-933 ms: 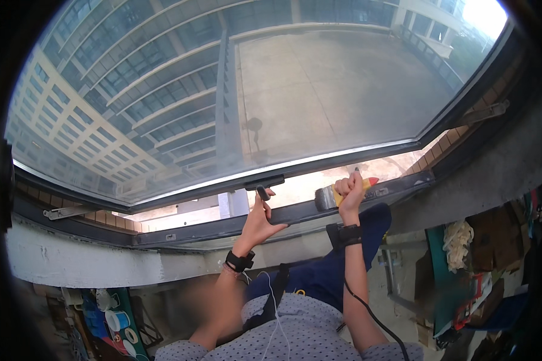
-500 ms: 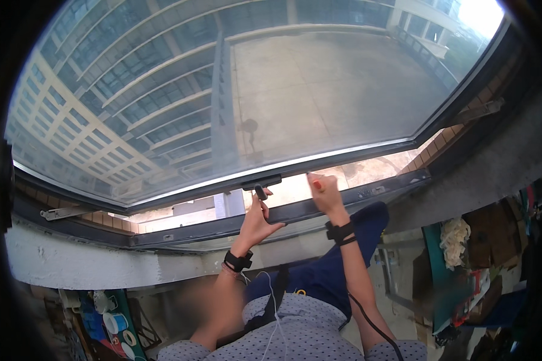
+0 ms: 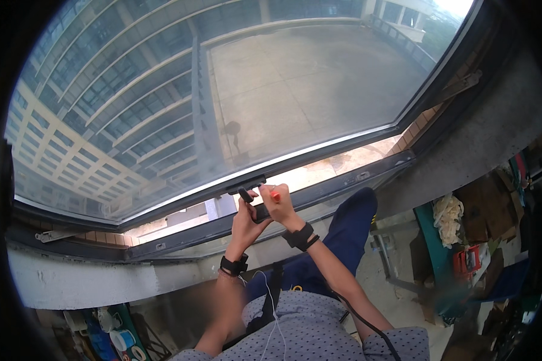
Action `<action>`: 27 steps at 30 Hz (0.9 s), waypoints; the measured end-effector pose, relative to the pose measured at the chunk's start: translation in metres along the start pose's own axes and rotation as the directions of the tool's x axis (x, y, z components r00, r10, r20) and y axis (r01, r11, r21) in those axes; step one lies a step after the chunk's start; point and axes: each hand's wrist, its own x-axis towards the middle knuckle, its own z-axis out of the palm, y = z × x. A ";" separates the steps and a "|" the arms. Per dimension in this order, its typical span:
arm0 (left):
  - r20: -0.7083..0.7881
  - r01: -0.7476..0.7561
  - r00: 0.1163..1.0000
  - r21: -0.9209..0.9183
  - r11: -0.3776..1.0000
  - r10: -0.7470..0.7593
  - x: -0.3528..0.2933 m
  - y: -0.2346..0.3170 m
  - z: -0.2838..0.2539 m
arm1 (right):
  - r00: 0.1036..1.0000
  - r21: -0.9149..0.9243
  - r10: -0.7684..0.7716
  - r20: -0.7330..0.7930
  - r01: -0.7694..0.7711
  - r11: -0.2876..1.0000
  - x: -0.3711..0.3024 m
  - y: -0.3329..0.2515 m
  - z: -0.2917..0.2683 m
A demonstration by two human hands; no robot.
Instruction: Painting or applying sealant to the wall and frame around a window using a brush.
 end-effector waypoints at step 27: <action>-0.021 -0.005 1.000 0.020 1.000 0.006 0.000 0.002 -0.006 | 0.816 0.463 0.237 -0.527 0.042 0.886 0.019 0.013 -0.132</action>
